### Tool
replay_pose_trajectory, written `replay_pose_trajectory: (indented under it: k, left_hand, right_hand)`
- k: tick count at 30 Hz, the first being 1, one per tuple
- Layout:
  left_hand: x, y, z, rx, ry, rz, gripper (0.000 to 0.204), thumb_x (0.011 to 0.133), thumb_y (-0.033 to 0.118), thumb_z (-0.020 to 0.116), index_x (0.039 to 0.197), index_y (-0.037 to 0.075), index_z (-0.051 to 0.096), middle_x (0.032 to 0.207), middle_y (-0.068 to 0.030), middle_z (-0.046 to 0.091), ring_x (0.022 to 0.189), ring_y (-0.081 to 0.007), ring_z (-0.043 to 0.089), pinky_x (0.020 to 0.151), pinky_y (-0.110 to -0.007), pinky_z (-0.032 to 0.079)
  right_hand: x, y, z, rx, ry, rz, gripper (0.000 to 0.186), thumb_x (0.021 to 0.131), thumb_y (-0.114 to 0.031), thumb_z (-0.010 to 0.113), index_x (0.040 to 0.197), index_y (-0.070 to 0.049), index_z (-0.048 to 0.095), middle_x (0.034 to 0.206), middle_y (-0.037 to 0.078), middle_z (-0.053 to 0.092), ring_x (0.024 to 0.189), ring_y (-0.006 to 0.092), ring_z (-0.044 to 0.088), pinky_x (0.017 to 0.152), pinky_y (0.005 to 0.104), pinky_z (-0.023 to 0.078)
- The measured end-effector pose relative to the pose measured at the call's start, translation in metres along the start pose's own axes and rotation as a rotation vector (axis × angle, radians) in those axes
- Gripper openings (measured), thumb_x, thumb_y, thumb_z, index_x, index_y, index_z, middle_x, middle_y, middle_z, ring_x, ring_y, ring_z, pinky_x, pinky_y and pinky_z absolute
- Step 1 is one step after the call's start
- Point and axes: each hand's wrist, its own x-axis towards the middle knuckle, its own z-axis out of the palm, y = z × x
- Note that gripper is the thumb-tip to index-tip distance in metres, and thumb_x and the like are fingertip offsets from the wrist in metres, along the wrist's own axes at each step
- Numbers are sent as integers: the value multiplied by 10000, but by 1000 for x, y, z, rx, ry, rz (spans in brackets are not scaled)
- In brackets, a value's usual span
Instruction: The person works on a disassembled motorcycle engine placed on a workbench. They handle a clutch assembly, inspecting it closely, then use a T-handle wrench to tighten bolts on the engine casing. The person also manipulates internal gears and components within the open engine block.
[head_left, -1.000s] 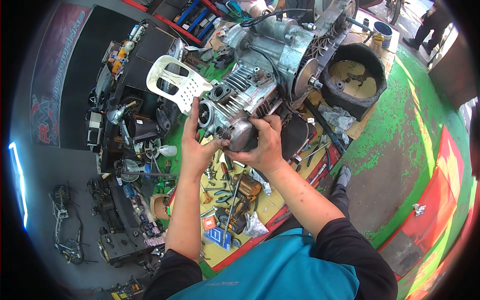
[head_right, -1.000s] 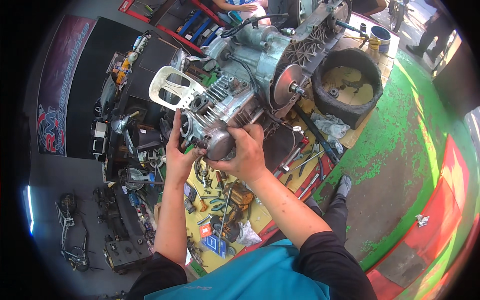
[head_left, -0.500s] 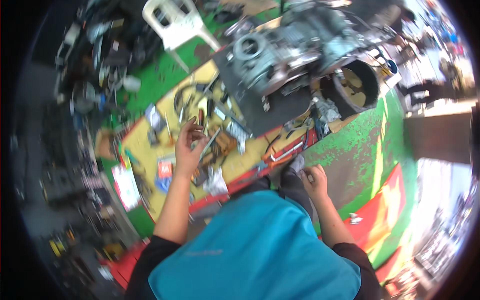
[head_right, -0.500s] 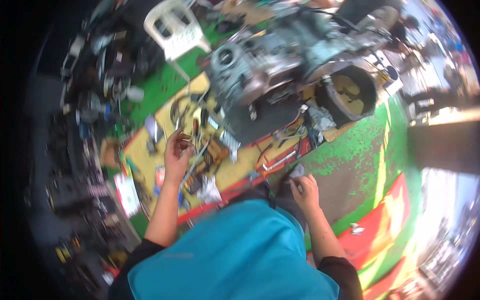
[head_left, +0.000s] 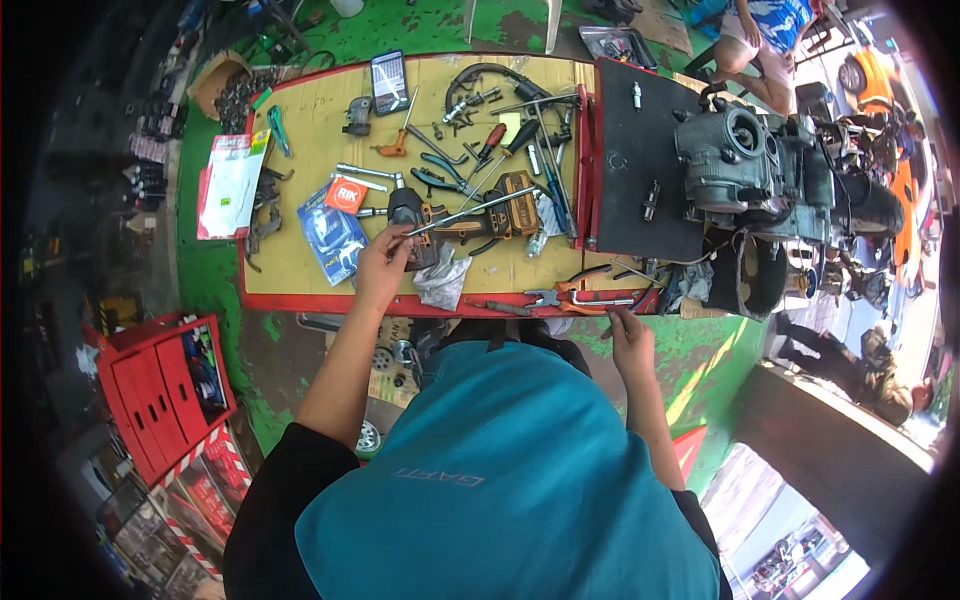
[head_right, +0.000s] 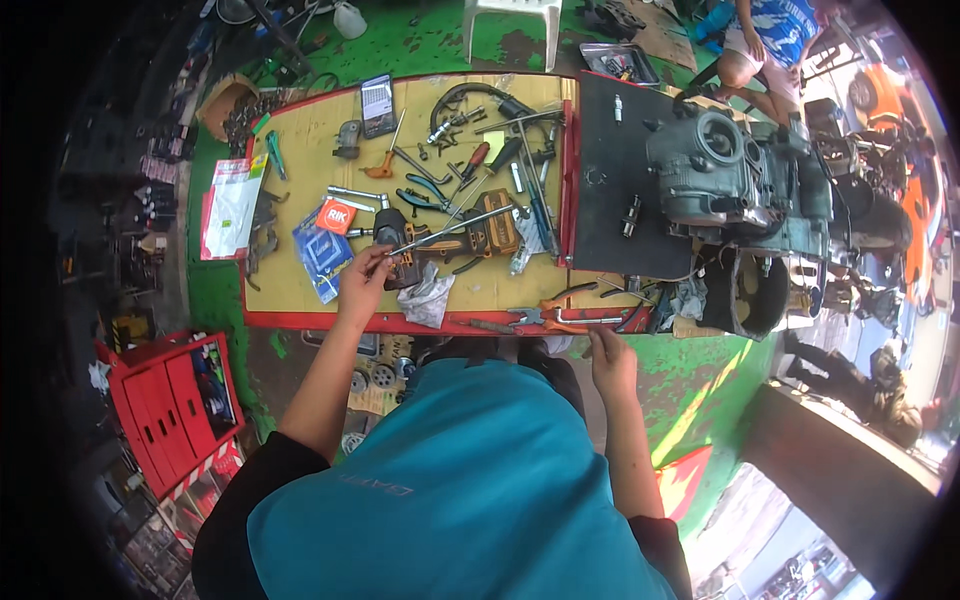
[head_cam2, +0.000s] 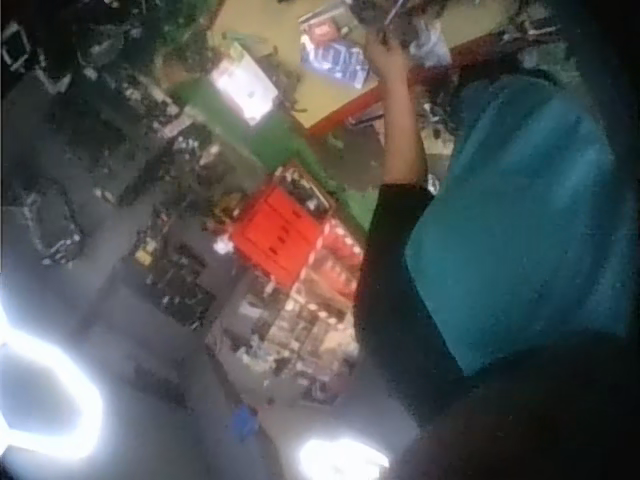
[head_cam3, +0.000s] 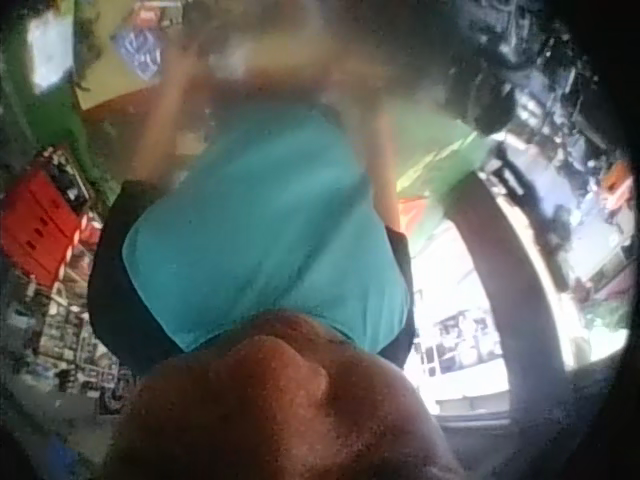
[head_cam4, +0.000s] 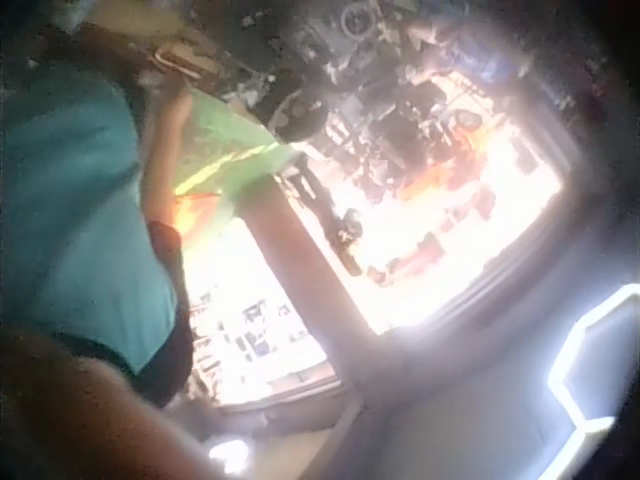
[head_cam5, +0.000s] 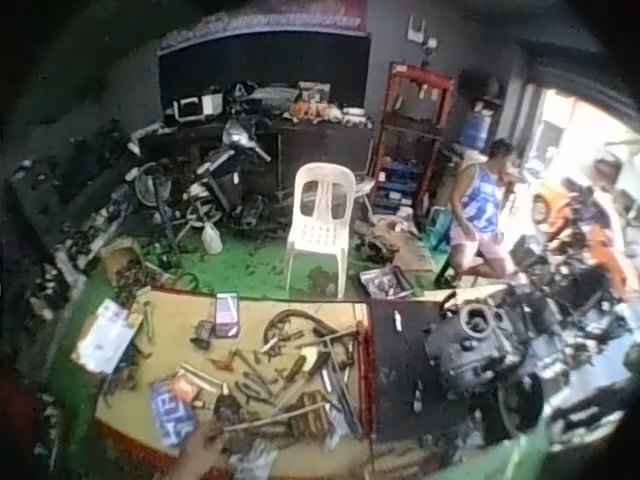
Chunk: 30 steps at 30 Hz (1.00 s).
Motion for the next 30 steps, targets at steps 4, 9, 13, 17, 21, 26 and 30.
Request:
replay_pose_trajectory:
  k: [4,9,13,17,21,26,30]
  left_hand:
    - [-23,20,13,221,-142,164,294,980,24,663,1269,54,714,1218,-116,760,1033,-247,736,894,-395,584]
    - [-17,43,28,355,-36,507,373,884,18,719,1255,58,709,1248,-156,701,1221,-378,636,1053,-465,496]
    - [24,43,18,429,214,486,429,872,60,761,1293,61,676,1235,-161,697,1195,-388,632,1045,-478,494]
    - [85,31,-3,600,194,283,437,856,120,787,1278,61,690,1215,-168,712,1203,-383,625,1048,-474,497]
    - [135,21,-9,711,90,350,303,840,142,783,1128,53,752,1179,-140,716,1147,-363,638,1019,-463,515]
    - [150,22,11,1040,-52,125,151,724,230,849,802,104,824,1086,-96,710,1090,-316,623,969,-459,514]
    - [143,19,32,1127,-33,23,242,664,264,891,823,91,836,1070,-81,695,1179,-293,567,1002,-502,462]
  right_hand:
    - [41,-40,20,-144,-96,-293,294,1008,-155,650,1247,-1,727,1059,215,751,999,405,709,888,467,559]
    - [69,-109,49,-153,-401,-405,305,982,-154,681,1245,-5,727,1116,213,738,1090,404,687,961,483,544]
    - [81,-155,64,-184,-408,-615,260,974,-166,704,1187,-24,745,1107,171,741,1068,385,681,957,477,544]
    - [105,-191,77,-299,-310,-854,215,947,-140,718,1141,-53,751,1093,120,716,1079,341,656,979,447,511]
    - [144,-222,107,-547,-157,-953,248,922,-191,715,1139,-78,754,1155,104,680,1142,312,625,1009,470,472]
    - [209,-239,164,-724,-416,-737,273,913,-242,711,1142,-116,788,1047,127,739,1116,331,680,1010,504,501]
    - [257,-239,216,-726,-488,-632,176,884,-160,688,983,-57,791,999,165,783,1001,367,755,896,489,586]
